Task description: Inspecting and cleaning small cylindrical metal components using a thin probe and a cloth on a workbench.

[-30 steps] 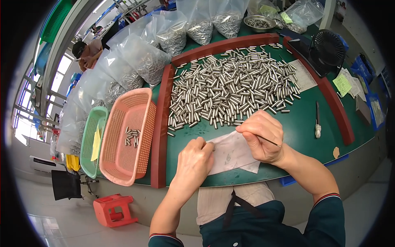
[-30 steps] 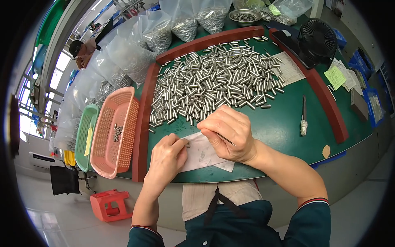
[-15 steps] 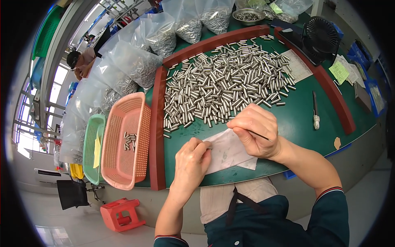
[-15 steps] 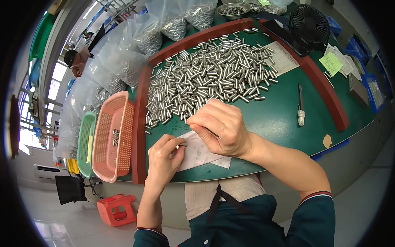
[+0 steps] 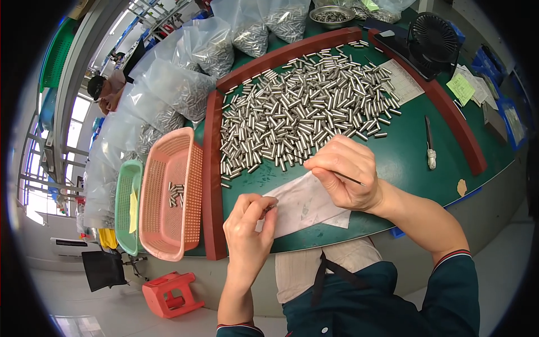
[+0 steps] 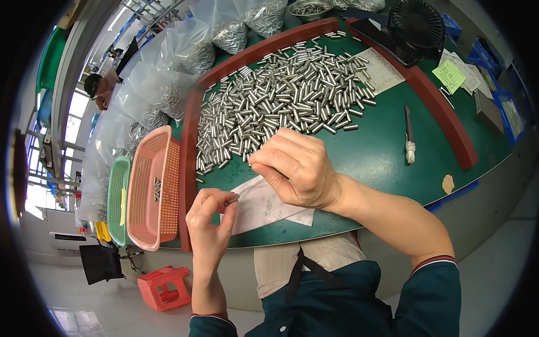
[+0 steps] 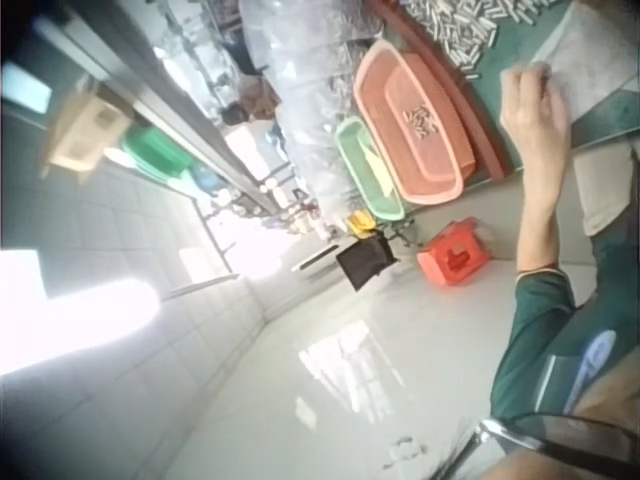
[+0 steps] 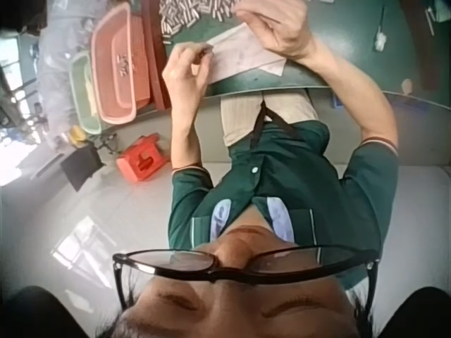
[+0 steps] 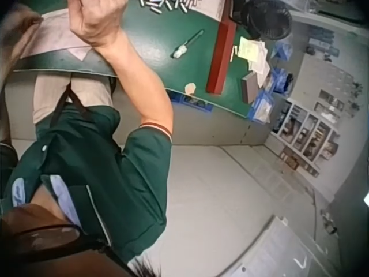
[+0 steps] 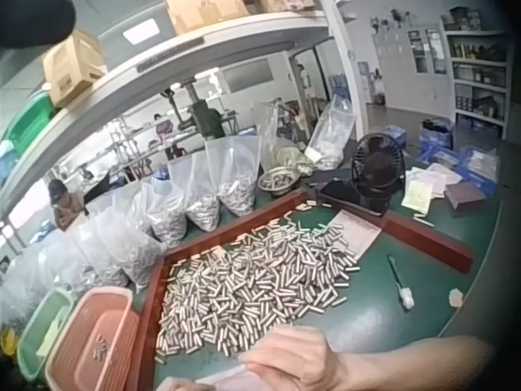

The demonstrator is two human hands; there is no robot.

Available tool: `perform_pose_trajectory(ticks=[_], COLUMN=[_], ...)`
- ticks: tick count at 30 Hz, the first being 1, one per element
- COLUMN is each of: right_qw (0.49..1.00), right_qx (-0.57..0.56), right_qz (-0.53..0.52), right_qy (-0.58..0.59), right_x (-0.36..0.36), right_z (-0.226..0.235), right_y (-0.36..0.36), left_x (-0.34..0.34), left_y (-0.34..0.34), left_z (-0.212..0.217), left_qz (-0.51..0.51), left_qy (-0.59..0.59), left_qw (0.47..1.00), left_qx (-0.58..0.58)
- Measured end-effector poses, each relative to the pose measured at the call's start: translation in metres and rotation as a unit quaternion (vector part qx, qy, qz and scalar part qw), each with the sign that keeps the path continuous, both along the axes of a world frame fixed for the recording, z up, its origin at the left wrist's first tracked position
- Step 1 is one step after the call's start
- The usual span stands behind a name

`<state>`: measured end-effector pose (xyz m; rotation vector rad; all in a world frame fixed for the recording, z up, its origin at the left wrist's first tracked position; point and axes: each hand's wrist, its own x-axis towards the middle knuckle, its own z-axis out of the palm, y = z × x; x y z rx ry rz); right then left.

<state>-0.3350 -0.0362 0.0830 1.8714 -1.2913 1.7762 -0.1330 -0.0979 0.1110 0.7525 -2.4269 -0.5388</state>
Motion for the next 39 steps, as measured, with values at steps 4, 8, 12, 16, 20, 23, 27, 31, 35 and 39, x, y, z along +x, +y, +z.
perform_pose_trajectory(ticks=[4, 8, 12, 16, 20, 23, 27, 31, 35, 39], right_qw=[1.0, 1.0, 1.0, 1.0, 1.0, 1.0, 1.0, 1.0, 1.0, 1.0], right_qx=[-0.003, -0.006, 0.012, -0.01, -0.004, -0.001, -0.014, -0.01, 0.006, 0.001], right_qz=[-0.001, -0.004, -0.004, -0.006, -0.011, -0.005, -0.004, -0.001, -0.003, 0.01], right_qy=[-0.003, -0.004, 0.006, -0.018, -0.008, -0.018, 0.006, 0.001, 0.004, 0.004], right_x=[0.0, 0.0, -0.001, 0.001, -0.001, 0.001, -0.001, 0.002, -0.002, 0.005], right_z=[-0.002, -0.003, -0.004, -0.003, -0.005, -0.007, -0.009, -0.003, -0.01, -0.004], right_y=[0.0, -0.002, 0.001, -0.002, -0.004, -0.002, -0.003, -0.003, -0.002, -0.002], left_x=[0.001, 0.004, 0.0, 0.006, 0.011, 0.017, 0.015, 0.016, 0.013, 0.011], left_y=[0.002, 0.005, -0.002, 0.009, 0.0, 0.012, 0.006, 0.006, 0.008, 0.001], left_z=[-0.008, -0.012, -0.029, -0.009, -0.025, -0.015, -0.024, -0.015, -0.02, -0.043], left_qz=[0.02, 0.018, -0.002, 0.01, -0.005, 0.018, -0.032, -0.013, 0.0, -0.045], left_qy=[0.053, 0.06, 0.031, 0.092, 0.042, 0.138, 0.023, 0.039, 0.079, -0.011], left_qw=[0.996, 0.993, 0.999, 0.988, 0.996, 0.975, 0.995, 0.993, 0.995, 0.996], left_qx=[-0.063, -0.095, -0.043, -0.125, -0.078, -0.173, -0.091, -0.106, -0.064, -0.073])
